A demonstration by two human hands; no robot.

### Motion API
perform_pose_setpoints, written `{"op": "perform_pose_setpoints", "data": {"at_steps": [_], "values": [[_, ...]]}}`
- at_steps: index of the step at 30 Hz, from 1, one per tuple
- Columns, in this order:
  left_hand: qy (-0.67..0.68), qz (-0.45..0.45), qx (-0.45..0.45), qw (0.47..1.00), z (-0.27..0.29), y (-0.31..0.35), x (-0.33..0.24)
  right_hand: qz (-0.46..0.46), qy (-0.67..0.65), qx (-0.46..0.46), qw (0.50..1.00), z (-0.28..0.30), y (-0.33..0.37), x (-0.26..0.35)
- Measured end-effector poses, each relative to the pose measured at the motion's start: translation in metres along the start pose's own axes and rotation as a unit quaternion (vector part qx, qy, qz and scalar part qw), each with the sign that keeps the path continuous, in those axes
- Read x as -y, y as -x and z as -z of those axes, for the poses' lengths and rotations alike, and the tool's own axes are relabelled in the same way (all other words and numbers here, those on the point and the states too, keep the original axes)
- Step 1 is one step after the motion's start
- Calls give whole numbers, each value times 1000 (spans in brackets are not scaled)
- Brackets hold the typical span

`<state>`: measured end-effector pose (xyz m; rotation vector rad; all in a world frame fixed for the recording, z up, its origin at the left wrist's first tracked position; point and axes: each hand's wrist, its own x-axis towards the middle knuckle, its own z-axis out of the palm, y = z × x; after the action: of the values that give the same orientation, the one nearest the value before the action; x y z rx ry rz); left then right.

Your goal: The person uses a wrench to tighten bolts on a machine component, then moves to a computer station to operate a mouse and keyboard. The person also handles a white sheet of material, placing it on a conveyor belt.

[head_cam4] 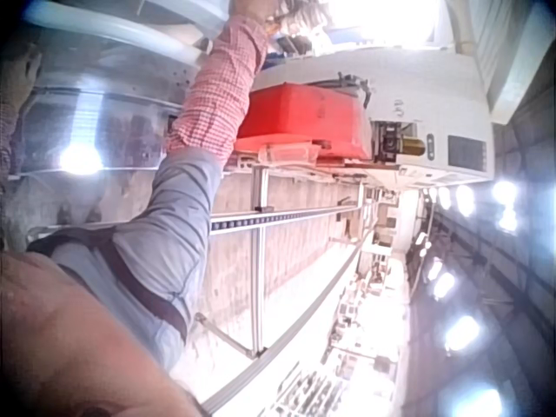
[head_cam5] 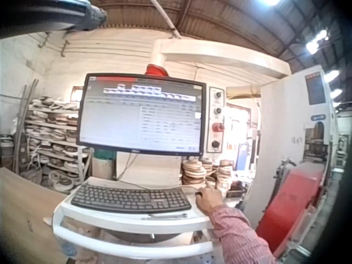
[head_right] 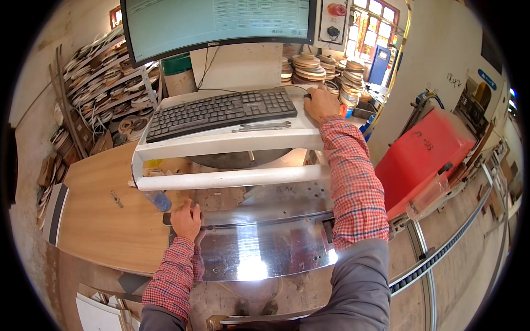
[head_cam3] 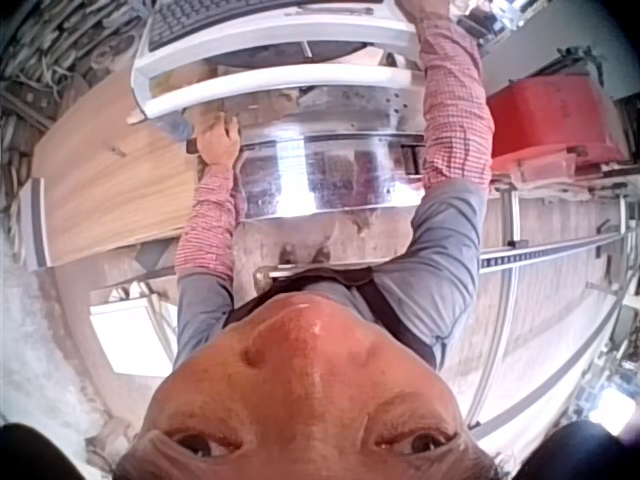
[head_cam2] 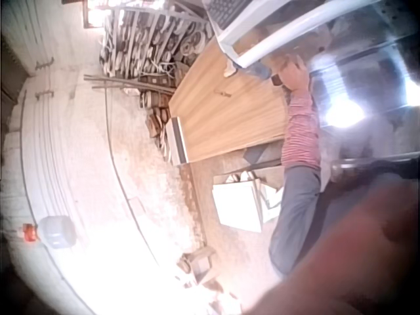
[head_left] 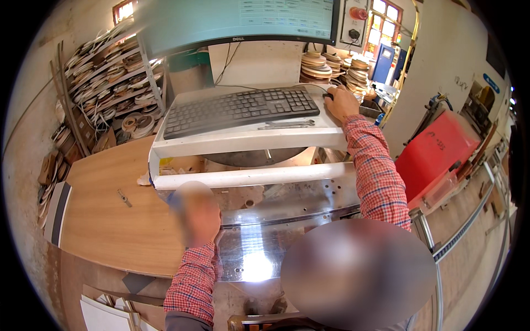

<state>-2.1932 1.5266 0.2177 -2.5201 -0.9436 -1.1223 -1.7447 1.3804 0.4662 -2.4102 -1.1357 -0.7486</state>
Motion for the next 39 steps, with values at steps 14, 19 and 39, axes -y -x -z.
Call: {"op": "perform_pose_setpoints", "data": {"at_steps": [14, 19, 39], "values": [[99, 96, 107, 985, 3, 0, -6, -17, -72, -239, 968, 1, 6, 1], [103, 103, 122, 982, -1, 0, 7, 68, -132, -291, 945, 29, 52, 23], [224, -1, 133, 965, 0, 2, 33, -183, -172, 100, 963, 100, 559, 81]]}}
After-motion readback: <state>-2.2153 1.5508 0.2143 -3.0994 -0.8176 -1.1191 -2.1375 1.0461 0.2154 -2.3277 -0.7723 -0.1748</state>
